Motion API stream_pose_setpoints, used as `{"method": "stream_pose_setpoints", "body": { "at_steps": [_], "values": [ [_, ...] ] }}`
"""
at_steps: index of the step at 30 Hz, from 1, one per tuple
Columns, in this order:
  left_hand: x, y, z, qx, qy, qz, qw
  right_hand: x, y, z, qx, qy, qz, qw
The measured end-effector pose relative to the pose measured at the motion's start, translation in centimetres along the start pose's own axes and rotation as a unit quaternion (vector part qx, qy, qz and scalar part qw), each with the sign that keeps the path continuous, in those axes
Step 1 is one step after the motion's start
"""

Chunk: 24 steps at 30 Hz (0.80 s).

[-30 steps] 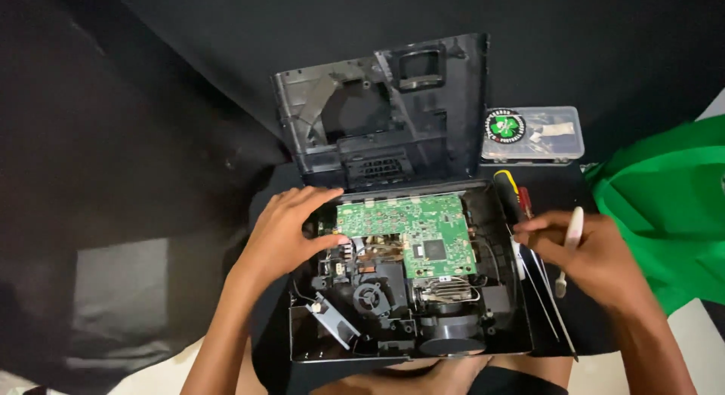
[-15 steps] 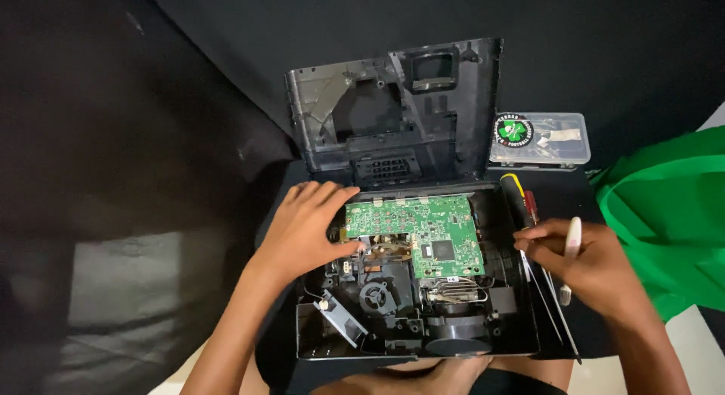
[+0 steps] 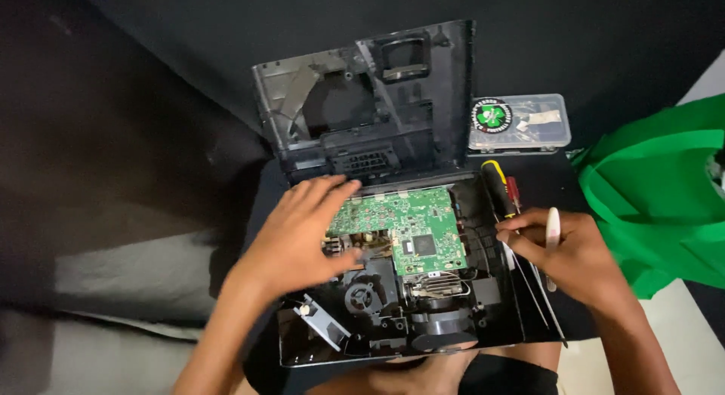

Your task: Disassembling a projector by removing the internal circuit board and unscrewing fasteners.

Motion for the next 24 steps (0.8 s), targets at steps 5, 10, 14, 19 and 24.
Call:
{"method": "stream_pose_setpoints", "body": {
  "at_steps": [5, 10, 14, 19, 24],
  "values": [
    [2.5, 5.2, -0.2, 0.144, 0.037, -0.029, 0.988, -0.7, 0.1, 0.2, -0.013, 0.006, -0.017, 1.0],
    [3.8, 5.4, -1.7, 0.164, -0.032, 0.008, 0.986, -1.0, 0.3, 0.7, -0.015, 0.006, -0.026, 1.0],
    [4.8, 4.4, -2.4, 0.14, -0.103, 0.034, 0.984, -1.3, 0.0, 1.0, -0.003, -0.001, -0.034, 0.999],
    [5.1, 3.8, -2.1, 0.168, -0.073, 0.014, 0.983, -1.3, -0.1, 1.2, 0.003, 0.0, -0.018, 1.0],
    [4.9, 4.1, -0.6, 0.22, -0.018, 0.03, 0.975, -0.8, 0.3, 1.0, -0.008, -0.008, 0.003, 1.0]
  ]
}}
Point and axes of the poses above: each hand's wrist, its own z-axis away from the middle knuckle, its own x-axis out of the palm, y = z × x, the point moved 9 cm from there along -z, towards the middle knuckle, and after that the axes turned 10 degrees about z, right-handed, at the moved point
